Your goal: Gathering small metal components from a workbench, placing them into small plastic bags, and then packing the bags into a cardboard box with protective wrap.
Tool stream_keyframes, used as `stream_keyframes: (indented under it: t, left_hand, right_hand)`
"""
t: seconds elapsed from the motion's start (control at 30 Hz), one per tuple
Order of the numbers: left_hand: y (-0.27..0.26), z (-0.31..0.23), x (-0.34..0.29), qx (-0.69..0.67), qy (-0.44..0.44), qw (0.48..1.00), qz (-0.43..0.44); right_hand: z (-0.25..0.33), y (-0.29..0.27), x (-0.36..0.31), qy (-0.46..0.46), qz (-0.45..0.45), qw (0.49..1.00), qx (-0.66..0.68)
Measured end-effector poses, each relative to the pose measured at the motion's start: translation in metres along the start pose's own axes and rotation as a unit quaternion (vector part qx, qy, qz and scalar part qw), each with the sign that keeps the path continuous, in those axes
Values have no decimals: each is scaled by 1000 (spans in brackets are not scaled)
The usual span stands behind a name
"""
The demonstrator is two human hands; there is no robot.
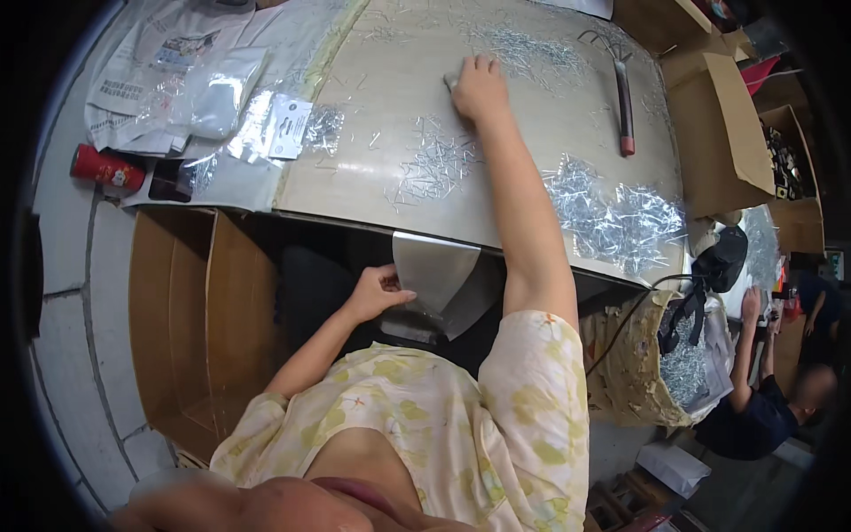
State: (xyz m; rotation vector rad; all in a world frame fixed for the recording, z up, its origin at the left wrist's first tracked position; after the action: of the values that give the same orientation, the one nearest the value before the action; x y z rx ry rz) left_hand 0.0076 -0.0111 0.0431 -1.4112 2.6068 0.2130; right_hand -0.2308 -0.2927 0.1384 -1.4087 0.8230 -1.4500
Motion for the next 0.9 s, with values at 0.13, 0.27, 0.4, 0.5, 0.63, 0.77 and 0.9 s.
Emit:
stream_keyframes:
  t: [0.13, 0.27, 0.4, 0.5, 0.63, 0.77, 0.9]
  left_hand:
    - [-4, 11, -5, 10, -4, 1000, -7]
    - [5, 19, -4, -108, -30, 993, -22]
    - [25, 24, -4, -253, -45, 966, -4]
    - [35, 28, -13, -342, -64, 938, 13]
    - [33, 50, -20, -397, -48, 916, 37]
    - [3, 86, -21, -433, -60, 891, 124]
    - [9, 73, -14, -489, -92, 855, 148]
  right_hand:
    - [60, -41, -43, -14, 150, 986, -67]
    - [63, -83, -105, 77, 117, 967, 212]
    - [52, -56, -124, 59, -38, 962, 262]
    - [110, -47, -138, 0, -9, 987, 161]
    - [112, -46, -189, 50, -4, 990, 132]
    - [120, -104, -219, 59, 32, 968, 243]
    - [108, -111, -205, 6, -5, 971, 237]
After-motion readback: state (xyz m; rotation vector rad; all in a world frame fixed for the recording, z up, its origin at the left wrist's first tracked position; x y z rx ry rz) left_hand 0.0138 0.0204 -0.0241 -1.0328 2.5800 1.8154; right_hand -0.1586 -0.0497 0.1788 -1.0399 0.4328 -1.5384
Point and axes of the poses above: each hand's wrist, its own x-axis towards the middle knuckle, its own y-axis out of the palm, z = x × y, the point moved 1 cm from there along x, towards the middle knuckle, and after that the axes turned 7 degrees about x, right-handed, at the moved point
